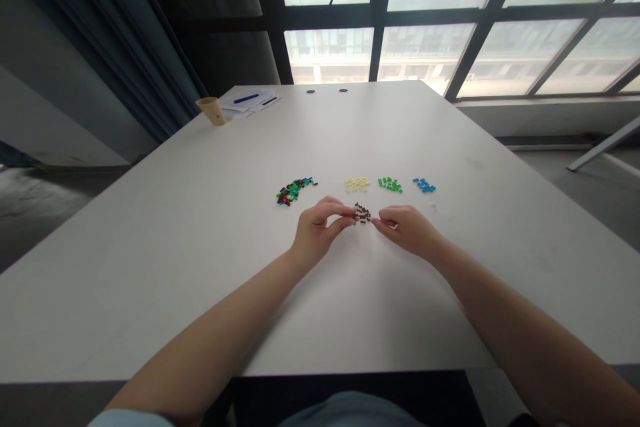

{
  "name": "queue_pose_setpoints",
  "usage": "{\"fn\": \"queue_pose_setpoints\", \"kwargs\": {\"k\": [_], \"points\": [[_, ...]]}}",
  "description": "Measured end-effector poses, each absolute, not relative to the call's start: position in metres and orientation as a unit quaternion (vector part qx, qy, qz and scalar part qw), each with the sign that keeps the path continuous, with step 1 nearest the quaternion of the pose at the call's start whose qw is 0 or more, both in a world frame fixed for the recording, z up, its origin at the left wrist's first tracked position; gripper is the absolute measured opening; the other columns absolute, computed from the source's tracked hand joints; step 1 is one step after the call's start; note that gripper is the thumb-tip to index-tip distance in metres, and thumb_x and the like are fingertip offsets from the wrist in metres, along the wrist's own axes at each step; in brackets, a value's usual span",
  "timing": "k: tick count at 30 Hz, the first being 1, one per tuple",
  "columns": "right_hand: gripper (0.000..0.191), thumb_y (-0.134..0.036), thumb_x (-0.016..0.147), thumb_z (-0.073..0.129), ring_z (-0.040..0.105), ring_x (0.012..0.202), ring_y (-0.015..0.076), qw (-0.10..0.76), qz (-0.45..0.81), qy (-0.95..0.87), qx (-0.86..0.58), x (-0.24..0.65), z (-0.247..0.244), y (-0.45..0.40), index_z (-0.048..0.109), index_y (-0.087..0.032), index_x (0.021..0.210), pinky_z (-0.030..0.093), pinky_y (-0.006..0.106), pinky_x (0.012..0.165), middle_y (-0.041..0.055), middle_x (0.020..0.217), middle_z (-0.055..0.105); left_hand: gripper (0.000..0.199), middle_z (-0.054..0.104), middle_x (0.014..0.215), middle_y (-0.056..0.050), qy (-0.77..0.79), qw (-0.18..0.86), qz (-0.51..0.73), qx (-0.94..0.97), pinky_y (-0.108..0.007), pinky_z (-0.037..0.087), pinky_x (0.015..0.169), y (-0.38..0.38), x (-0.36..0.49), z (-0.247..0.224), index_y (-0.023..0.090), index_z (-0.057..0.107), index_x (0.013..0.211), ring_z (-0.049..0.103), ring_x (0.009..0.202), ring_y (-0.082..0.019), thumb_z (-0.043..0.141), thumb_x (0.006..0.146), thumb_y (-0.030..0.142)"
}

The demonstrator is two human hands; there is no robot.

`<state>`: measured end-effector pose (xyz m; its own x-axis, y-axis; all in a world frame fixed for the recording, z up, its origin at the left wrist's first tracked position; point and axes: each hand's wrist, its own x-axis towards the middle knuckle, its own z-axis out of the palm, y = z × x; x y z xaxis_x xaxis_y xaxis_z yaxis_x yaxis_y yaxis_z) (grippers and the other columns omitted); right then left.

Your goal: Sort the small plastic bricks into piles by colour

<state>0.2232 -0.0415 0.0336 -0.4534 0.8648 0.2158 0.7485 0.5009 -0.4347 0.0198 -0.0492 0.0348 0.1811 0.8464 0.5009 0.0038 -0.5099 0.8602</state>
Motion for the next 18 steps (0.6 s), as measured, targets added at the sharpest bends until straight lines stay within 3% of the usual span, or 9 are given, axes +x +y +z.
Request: {"fn": "queue_pose_setpoints", "kwargs": {"k": [7, 13, 18], "points": [[0.032, -0.030, 0.083, 0.044, 0.033, 0.051, 0.0093, 0.235, 0.138, -0.839, -0.471, 0.222, 0.036, -0.043, 0.039, -0.019, 0.053, 0.025, 0.024, 0.053, -0.0023, 0.053, 0.042, 0.013, 0.066, 0.075, -0.005, 0.324, 0.343, 0.530, 0.704, -0.032, 0.048, 0.072, -0.048, 0.019, 0.034, 0.023, 0.071, 0.083, 0.058, 0.076, -0.016, 0.067, 0.071, 0.026], [0.018, -0.033, 0.083, 0.052, 0.049, 0.063, 0.0116, 0.374, 0.149, -0.816, -0.416, 0.217, 0.043, -0.052, 0.064, -0.019, 0.086, 0.036, 0.023, 0.060, 0.0031, 0.071, 0.059, 0.017, 0.067, 0.080, -0.005, 0.356, 0.359, 0.483, 0.715, -0.032, 0.047, 0.076, -0.045, 0.022, 0.026, 0.022, 0.067, 0.087, 0.061, 0.078, -0.016, 0.066, 0.072, 0.029], [0.020, -0.028, 0.084, 0.053, 0.046, 0.058, 0.0107, 0.369, 0.146, -0.838, -0.374, 0.214, 0.039, -0.052, 0.068, -0.019, 0.091, 0.035, 0.023, 0.057, 0.0008, 0.062, 0.052, 0.021, 0.066, 0.072, -0.002, 0.360, 0.404, 0.476, 0.693, -0.030, 0.046, 0.077, -0.041, 0.024, 0.015, 0.020, 0.058, 0.087, 0.062, 0.074, -0.015, 0.067, 0.071, 0.031]]}}
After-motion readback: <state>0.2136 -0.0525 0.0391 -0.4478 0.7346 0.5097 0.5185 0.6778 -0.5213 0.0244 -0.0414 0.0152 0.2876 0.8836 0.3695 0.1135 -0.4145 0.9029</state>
